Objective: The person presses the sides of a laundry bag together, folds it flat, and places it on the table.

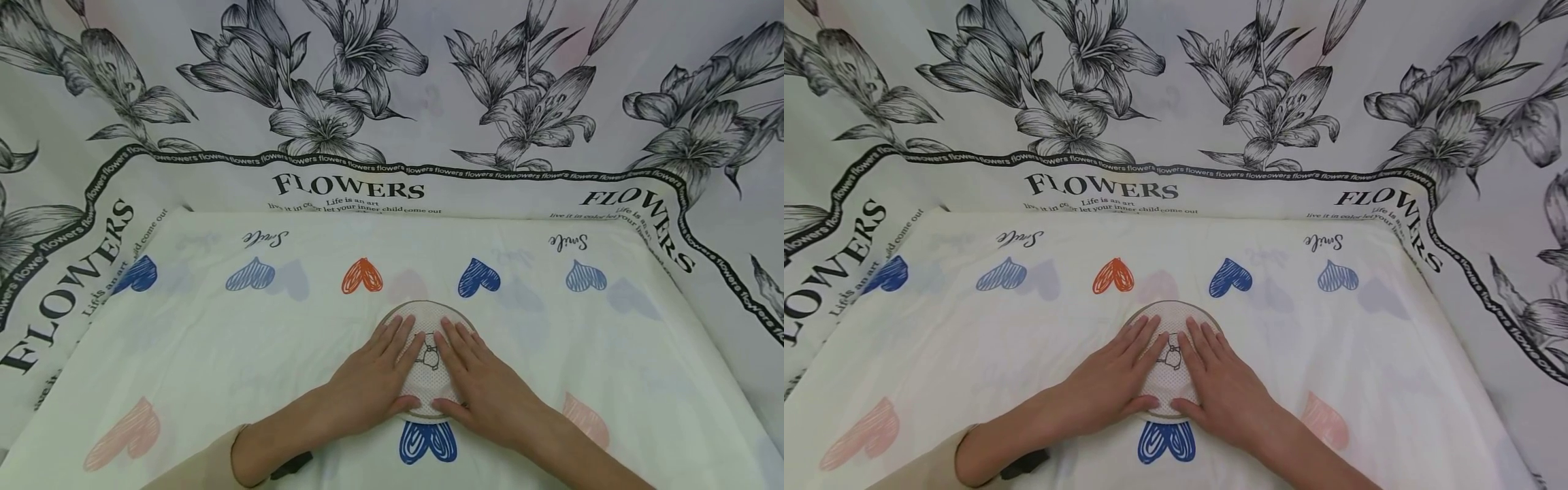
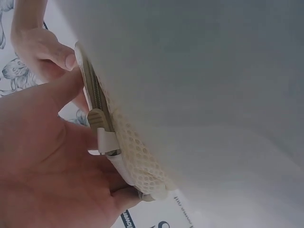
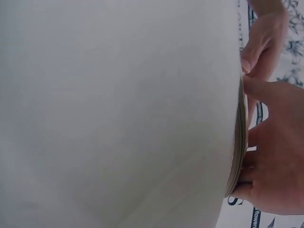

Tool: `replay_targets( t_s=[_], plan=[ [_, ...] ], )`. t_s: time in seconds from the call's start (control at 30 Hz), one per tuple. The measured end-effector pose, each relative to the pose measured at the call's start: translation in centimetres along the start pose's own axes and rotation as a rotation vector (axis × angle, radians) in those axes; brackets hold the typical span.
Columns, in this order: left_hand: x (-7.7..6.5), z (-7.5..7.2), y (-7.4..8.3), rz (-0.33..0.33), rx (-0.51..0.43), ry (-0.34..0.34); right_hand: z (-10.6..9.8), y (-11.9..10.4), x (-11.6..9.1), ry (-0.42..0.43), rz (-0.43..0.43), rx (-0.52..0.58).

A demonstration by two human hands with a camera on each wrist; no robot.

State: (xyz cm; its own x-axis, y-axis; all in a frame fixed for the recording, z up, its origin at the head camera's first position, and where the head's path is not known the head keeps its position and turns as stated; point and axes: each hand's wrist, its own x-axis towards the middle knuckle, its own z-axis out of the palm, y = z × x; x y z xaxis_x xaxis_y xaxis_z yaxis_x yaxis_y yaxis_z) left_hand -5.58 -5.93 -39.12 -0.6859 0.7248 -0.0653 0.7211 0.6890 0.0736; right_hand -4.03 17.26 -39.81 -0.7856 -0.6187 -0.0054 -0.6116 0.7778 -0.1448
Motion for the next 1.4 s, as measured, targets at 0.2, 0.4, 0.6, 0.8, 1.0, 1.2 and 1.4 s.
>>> replay_targets(
  t_s=[0.2, 0.4, 0.6, 0.8, 1.0, 1.2, 1.4],
  plan=[
    [0.15, 0.36, -0.03, -0.002, 0.024, -0.035, 0.14, 0.01, 0.18, -0.012, -0.006, -0.013],
    [0.25, 0.5, 0.04, -0.004, 0.05, -0.051, 0.3, -0.05, 0.34, -0.029, -0.005, -0.022],
    [0.53, 0.32, 0.12, -0.004, 0.078, -0.054, 0.39, -0.01, 0.4, -0.029, -0.007, -0.021],
    [0.83, 0.43, 0.03, -0.022, 0.088, -0.069, 0.63, 0.19, 0.6, -0.026, -0.016, -0.029],
    [0.69, 0.35, 0.19, -0.035, 0.081, -0.067, 0.58, 0.12, 0.63, -0.026, -0.017, -0.027],
    [0.46, 0.19, 0.4, -0.047, 0.075, -0.042, 0.36, 0.07, 0.5, -0.021, -0.002, -0.031],
    [0.17, -0.13, 0.65, -0.048, 0.044, -0.027, -0.1, -0.1, 0.17, -0.036, 0.03, -0.001]
  ],
)
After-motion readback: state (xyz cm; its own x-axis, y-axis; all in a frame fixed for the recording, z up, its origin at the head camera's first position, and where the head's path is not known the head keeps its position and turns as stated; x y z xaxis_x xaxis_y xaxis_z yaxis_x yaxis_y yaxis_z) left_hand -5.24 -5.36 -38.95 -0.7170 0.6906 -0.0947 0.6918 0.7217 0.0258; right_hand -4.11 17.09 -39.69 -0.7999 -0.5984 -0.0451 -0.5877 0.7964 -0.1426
